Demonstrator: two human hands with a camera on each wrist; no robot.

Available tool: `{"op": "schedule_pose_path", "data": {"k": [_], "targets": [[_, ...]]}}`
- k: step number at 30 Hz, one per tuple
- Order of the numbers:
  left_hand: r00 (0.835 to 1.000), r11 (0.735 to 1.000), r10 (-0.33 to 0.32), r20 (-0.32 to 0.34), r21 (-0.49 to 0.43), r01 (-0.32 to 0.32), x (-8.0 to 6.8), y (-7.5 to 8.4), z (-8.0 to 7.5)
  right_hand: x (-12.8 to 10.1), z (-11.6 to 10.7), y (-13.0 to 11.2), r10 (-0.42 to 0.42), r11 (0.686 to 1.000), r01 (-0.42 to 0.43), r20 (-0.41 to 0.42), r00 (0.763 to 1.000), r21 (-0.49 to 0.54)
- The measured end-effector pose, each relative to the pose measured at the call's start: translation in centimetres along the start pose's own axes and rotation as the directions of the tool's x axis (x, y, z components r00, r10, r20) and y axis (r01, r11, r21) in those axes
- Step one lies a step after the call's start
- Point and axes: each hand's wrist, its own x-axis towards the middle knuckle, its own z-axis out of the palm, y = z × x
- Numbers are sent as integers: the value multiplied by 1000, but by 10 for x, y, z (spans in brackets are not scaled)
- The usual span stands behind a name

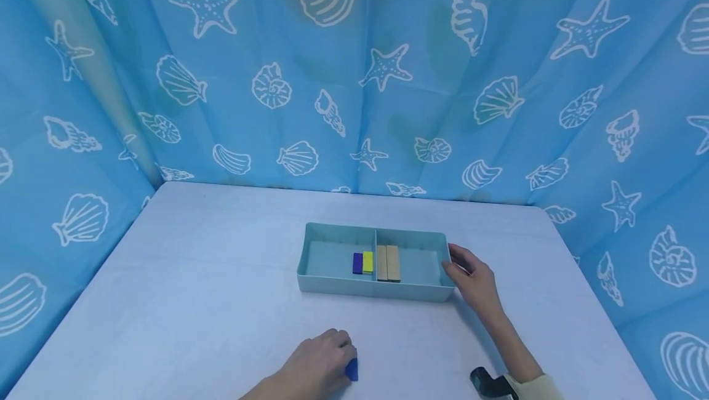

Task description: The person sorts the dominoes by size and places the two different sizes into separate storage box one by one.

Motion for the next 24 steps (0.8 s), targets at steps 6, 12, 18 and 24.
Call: {"op": "schedule_pose_path", "data": {"k": [6, 12, 18, 24], "targets": [[1000, 1000, 19, -21, -24, -20, -2, 1, -1, -2, 0, 2, -14, 1000, 14, -5, 1000, 0], [999, 998, 41, -30, -36, -42, -4, 1, -2, -1, 0, 2, -7, 1000, 7, -5, 1000, -7], [997, 996, 53, -52, -65, -56, -6, 1, -3, 0, 2, 2, -3, 1000, 3, -10, 1000, -8], [996, 993, 43, -74, -104, -50, -8, 0, -6, 1, 4, 7, -39, 999, 38, -32, 999, -37]]}}
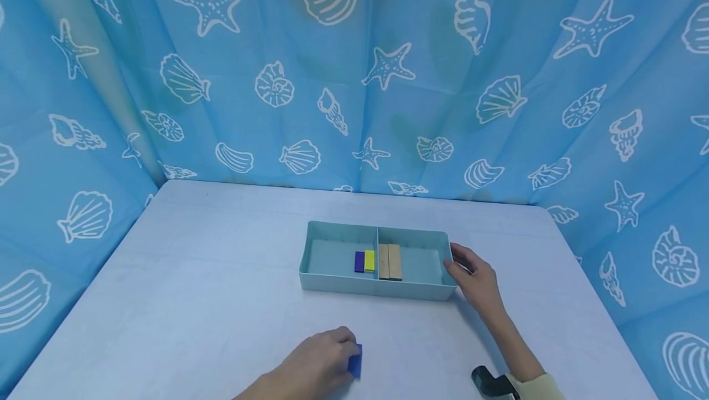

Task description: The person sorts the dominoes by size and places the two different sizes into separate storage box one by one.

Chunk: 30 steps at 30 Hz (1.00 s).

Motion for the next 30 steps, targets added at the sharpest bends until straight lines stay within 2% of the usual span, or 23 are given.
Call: {"op": "schedule_pose_path", "data": {"k": [10, 15, 22, 30], "targets": [[998, 999, -20, -56, -48, 17, -2, -4, -14, 0, -2, -6, 40, 999, -40, 32, 999, 5], [994, 998, -1, -113, -56, -5, -3, -7, -21, 0, -2, -7, 43, 999, -43, 34, 999, 12], [965, 998, 56, -256, -24, -65, -1, -12, -36, 0, -3, -7, 39, 999, -40, 34, 999, 17], [938, 997, 80, -338, 42, -70, 12, -18, -59, 0, -2, -6, 51, 999, -51, 31, 998, 8]]}}
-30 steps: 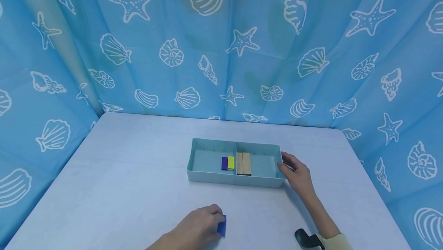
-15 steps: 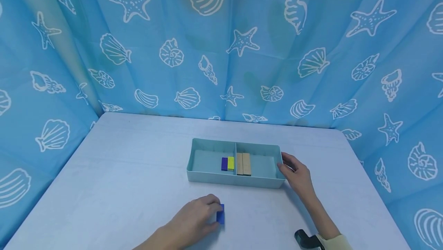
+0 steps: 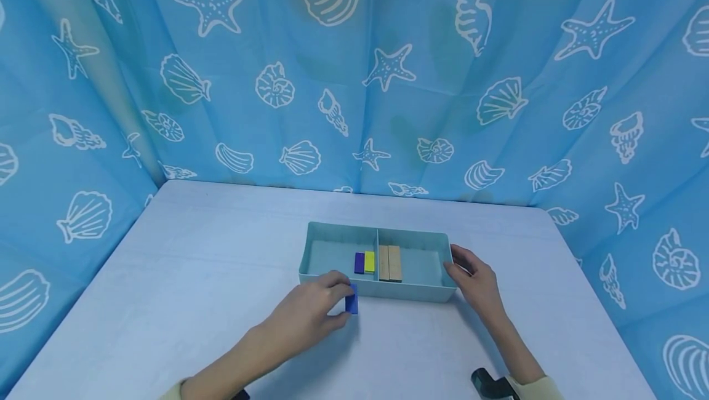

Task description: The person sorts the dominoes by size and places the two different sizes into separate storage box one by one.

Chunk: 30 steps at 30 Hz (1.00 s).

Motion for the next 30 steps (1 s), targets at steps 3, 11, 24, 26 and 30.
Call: {"op": "schedule_pose_path", "data": {"k": [3, 11, 24, 26, 30], "targets": [[1000, 1000, 1, -9, 20, -1, 11, -2, -8, 0, 0, 0, -5, 1000, 5, 1, 1000, 7], [999, 999, -33, -27, 18, 34, 41, -16, -20, 0, -1, -1, -4, 1000, 4, 6, 1000, 25], [994, 995, -78, 80, -63, 83, 76, -51, 3, 1, -1, 1, -20, 1000, 20, 4, 1000, 21], [993, 993, -80, 92, -74, 87, 80, -57, 8, 1, -1, 1, -20, 1000, 20, 4, 1000, 21], [989, 994, -83, 122, -56, 90, 85, -66, 18, 1, -1, 2, -19, 1000, 19, 5, 1000, 17]]}}
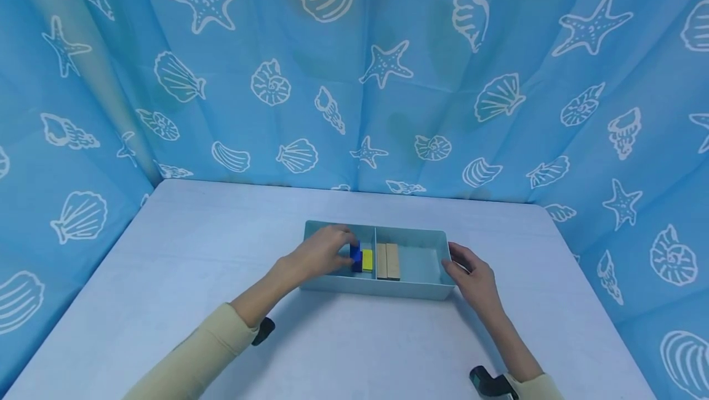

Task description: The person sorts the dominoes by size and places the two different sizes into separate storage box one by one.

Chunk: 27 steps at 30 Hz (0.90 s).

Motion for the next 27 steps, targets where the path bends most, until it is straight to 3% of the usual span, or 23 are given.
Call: {"op": "schedule_pose_path", "data": {"k": [10, 27], "targets": [[998, 996, 13, 63, 82, -18, 10, -9, 14, 0, 0, 0, 2, 1000, -2, -1, 1000, -1], [996, 996, 39, 84, 77, -45, 15, -10, 20, -1, 0, -1, 14, 1000, -14, 4, 1000, 20]]}}
